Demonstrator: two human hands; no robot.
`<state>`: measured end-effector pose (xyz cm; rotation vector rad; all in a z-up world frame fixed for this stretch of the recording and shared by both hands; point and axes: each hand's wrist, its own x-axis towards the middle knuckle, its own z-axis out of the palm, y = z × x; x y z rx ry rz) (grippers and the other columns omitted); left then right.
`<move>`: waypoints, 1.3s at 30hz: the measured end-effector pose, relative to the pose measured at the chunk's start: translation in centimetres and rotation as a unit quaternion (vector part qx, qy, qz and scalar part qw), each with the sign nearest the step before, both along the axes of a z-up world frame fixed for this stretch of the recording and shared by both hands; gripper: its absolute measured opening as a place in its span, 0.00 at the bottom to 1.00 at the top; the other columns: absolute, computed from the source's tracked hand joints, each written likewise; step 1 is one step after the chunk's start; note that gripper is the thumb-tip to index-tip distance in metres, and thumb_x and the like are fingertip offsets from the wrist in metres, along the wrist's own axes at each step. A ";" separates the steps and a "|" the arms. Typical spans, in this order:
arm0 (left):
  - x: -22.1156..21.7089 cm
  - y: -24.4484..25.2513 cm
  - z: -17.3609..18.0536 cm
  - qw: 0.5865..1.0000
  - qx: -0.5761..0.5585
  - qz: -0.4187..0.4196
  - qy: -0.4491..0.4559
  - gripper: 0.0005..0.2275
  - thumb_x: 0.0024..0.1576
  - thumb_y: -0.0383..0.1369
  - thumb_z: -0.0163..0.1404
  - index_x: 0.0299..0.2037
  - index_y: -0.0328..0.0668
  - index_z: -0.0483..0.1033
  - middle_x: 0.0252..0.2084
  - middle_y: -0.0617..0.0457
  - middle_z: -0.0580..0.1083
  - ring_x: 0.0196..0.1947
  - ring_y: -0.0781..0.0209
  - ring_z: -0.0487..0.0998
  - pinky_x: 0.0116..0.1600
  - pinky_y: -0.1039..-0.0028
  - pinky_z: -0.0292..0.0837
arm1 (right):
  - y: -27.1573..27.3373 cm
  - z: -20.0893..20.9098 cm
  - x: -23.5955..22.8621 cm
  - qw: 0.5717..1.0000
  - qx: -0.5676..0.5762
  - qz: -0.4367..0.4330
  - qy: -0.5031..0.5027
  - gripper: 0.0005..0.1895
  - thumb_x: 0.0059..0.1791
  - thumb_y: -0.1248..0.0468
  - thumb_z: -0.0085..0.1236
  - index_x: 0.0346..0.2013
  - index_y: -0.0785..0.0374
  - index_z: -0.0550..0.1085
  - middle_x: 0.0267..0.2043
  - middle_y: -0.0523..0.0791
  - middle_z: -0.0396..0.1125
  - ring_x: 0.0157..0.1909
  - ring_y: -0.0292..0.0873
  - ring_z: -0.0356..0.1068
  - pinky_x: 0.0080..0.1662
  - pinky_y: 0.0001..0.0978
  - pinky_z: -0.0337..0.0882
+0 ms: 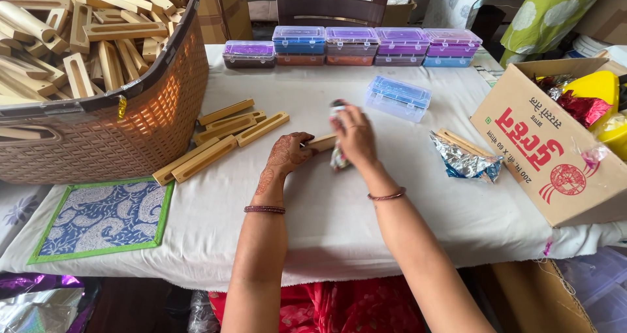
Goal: Wrapping wooden sticks in decorative foil and placing them into containers.
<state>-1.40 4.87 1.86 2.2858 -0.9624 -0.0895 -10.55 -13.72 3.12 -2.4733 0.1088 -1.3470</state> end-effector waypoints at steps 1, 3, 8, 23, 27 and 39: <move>0.3 -0.1 -0.4 1.000 0.016 -0.002 -0.012 0.22 0.51 0.39 0.61 0.57 0.45 0.77 0.54 0.49 0.78 0.54 0.50 0.78 0.60 0.64 0.72 | 1.0 0.0 0.3 0.999 -0.018 0.025 0.012 0.14 0.57 0.54 0.55 0.49 0.61 0.76 0.56 0.48 0.68 0.55 0.51 0.69 0.56 0.46 0.71; -1.2 -0.1 1.8 0.998 0.060 0.007 0.017 0.22 0.51 0.39 0.62 0.57 0.44 0.78 0.53 0.48 0.79 0.54 0.51 0.79 0.60 0.64 0.74 | 1.6 -1.6 1.0 0.993 -0.067 0.056 0.079 0.16 0.56 0.52 0.54 0.48 0.61 0.76 0.58 0.47 0.68 0.58 0.51 0.68 0.58 0.50 0.66; -0.2 0.2 0.5 0.999 0.042 -0.027 0.001 0.26 0.45 0.31 0.61 0.58 0.47 0.78 0.55 0.50 0.78 0.55 0.52 0.78 0.61 0.66 0.73 | -1.3 -5.3 3.4 0.973 -0.149 0.019 0.175 0.15 0.49 0.53 0.52 0.43 0.55 0.80 0.64 0.45 0.66 0.67 0.52 0.59 0.62 0.71 0.50; -2.2 0.4 2.6 0.997 0.049 0.051 -0.007 0.24 0.47 0.49 0.63 0.52 0.47 0.81 0.49 0.49 0.79 0.52 0.49 0.78 0.57 0.61 0.73 | -2.5 -1.7 0.4 0.980 0.073 -0.082 0.163 0.12 0.55 0.60 0.53 0.45 0.65 0.77 0.44 0.54 0.73 0.48 0.58 0.72 0.52 0.50 0.71; -1.1 -0.2 0.9 0.997 0.056 0.036 -0.036 0.23 0.51 0.52 0.59 0.50 0.48 0.82 0.49 0.48 0.77 0.54 0.50 0.75 0.57 0.60 0.72 | 0.7 -1.9 1.2 0.995 -0.042 -0.001 0.091 0.13 0.55 0.59 0.53 0.50 0.61 0.77 0.48 0.48 0.74 0.51 0.49 0.72 0.55 0.45 0.67; -1.8 0.1 1.5 0.996 0.088 0.021 -0.022 0.25 0.47 0.49 0.62 0.56 0.53 0.79 0.50 0.50 0.74 0.54 0.53 0.74 0.58 0.63 0.72 | -3.5 -5.4 3.1 0.979 -0.047 -0.094 0.173 0.19 0.55 0.50 0.50 0.55 0.58 0.73 0.64 0.50 0.64 0.66 0.59 0.56 0.59 0.72 0.51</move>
